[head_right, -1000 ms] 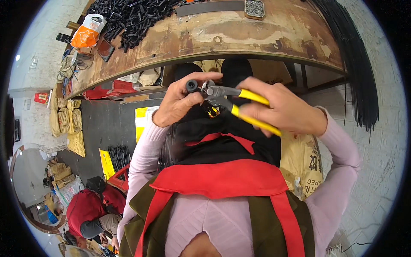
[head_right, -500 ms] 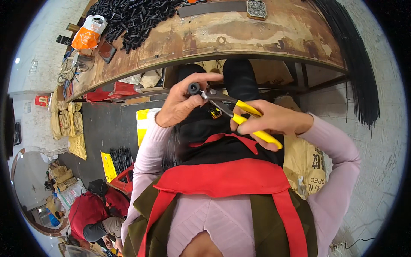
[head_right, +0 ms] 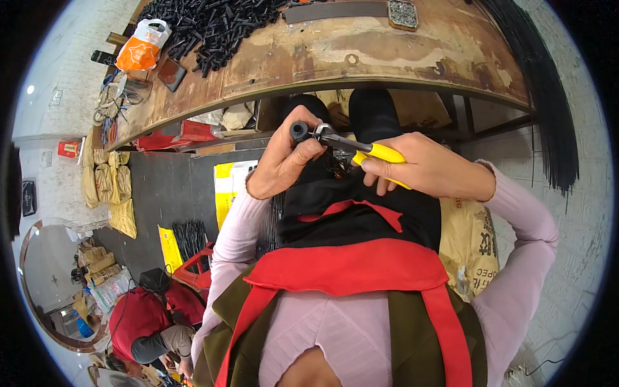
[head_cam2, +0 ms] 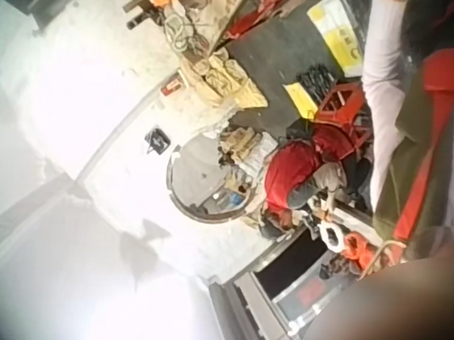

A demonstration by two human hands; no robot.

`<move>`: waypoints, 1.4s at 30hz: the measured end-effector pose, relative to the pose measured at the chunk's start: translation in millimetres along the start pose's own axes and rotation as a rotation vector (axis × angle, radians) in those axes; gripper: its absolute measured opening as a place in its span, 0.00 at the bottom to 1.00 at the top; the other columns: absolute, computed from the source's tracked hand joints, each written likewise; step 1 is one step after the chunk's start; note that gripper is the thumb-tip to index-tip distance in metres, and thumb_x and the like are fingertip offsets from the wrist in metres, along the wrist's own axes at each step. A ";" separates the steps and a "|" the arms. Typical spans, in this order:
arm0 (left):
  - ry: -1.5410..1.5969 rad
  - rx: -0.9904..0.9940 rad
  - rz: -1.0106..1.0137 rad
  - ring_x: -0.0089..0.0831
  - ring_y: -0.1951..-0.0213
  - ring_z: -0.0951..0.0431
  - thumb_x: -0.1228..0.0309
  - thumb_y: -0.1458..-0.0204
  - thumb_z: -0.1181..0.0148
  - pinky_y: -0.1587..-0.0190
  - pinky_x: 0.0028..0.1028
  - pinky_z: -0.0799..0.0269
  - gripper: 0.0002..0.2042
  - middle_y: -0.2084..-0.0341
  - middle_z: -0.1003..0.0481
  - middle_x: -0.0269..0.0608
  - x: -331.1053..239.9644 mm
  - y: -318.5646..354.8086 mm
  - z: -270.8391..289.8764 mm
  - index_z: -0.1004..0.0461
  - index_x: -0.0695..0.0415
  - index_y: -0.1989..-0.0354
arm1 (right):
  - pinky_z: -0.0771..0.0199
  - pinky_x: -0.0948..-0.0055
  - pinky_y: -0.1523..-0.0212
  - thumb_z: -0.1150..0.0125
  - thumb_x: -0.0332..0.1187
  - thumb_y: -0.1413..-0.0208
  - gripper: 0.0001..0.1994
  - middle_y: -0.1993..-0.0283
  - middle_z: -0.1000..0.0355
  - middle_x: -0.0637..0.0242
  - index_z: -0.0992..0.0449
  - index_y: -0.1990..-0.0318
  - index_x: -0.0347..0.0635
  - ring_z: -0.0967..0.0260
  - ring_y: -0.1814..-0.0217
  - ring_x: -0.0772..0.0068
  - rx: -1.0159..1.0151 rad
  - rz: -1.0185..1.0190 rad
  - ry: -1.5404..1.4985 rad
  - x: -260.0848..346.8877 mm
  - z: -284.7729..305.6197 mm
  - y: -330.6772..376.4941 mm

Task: Manually assembling, sorting, and trimming black industrial cable or wire components at a factory workbench.

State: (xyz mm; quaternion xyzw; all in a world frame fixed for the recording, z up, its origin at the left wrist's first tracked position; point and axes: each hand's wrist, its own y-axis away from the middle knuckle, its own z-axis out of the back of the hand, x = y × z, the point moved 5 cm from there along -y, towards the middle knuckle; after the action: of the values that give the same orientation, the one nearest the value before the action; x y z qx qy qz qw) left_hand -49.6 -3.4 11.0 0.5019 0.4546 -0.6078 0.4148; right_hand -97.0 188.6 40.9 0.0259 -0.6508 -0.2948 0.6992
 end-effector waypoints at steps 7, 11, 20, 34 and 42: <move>0.087 0.049 0.063 0.17 0.70 0.38 0.55 0.39 0.44 0.68 0.19 0.42 0.18 0.72 0.35 0.31 1.7 0.5 0.9 0.36 0.60 0.58 | 0.30 0.77 0.71 0.50 0.46 0.34 0.19 0.73 0.26 0.65 0.27 0.60 0.34 0.27 0.73 0.78 0.052 -0.041 0.030 8.8 -1.7 2.9; 0.063 0.094 0.032 0.18 0.69 0.39 0.54 0.40 0.43 0.67 0.20 0.42 0.19 0.72 0.36 0.30 -5.1 -1.8 -3.2 0.35 0.60 0.61 | 0.36 0.80 0.79 0.50 0.46 0.34 0.19 0.78 0.33 0.69 0.29 0.66 0.36 0.35 0.81 0.81 0.183 -0.193 -0.141 5.5 -3.7 5.1; 0.033 0.000 -0.054 0.21 0.76 0.37 0.61 0.38 0.44 0.74 0.24 0.40 0.14 0.79 0.35 0.33 -6.0 -11.4 -6.7 0.36 0.59 0.61 | 0.39 0.76 0.79 0.44 0.44 0.36 0.17 0.79 0.34 0.65 0.29 0.67 0.37 0.40 0.81 0.77 0.029 -0.210 -0.122 -0.5 4.5 -2.5; 0.445 -0.444 -0.161 0.23 0.77 0.36 0.50 0.33 0.63 0.70 0.23 0.40 0.26 0.74 0.30 0.40 30.3 -51.9 75.1 0.31 0.66 0.60 | 0.28 0.60 0.55 0.41 0.24 0.51 0.15 0.56 0.26 0.49 0.26 0.53 0.36 0.28 0.54 0.44 -0.884 0.326 0.953 -19.2 221.2 -85.9; 0.528 -0.422 -0.112 0.24 0.76 0.35 0.50 0.32 0.64 0.69 0.23 0.40 0.27 0.76 0.31 0.38 26.7 -58.5 75.1 0.29 0.65 0.58 | 0.28 0.57 0.55 0.41 0.26 0.51 0.15 0.56 0.25 0.52 0.24 0.53 0.39 0.28 0.53 0.47 -0.851 0.152 1.157 -27.7 252.5 -114.8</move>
State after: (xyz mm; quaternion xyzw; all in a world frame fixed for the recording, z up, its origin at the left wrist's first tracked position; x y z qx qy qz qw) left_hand -127.3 -63.2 -1.1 0.5196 0.6887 -0.3712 0.3434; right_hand -373.5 194.1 6.3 -0.1420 -0.0048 -0.4125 0.8998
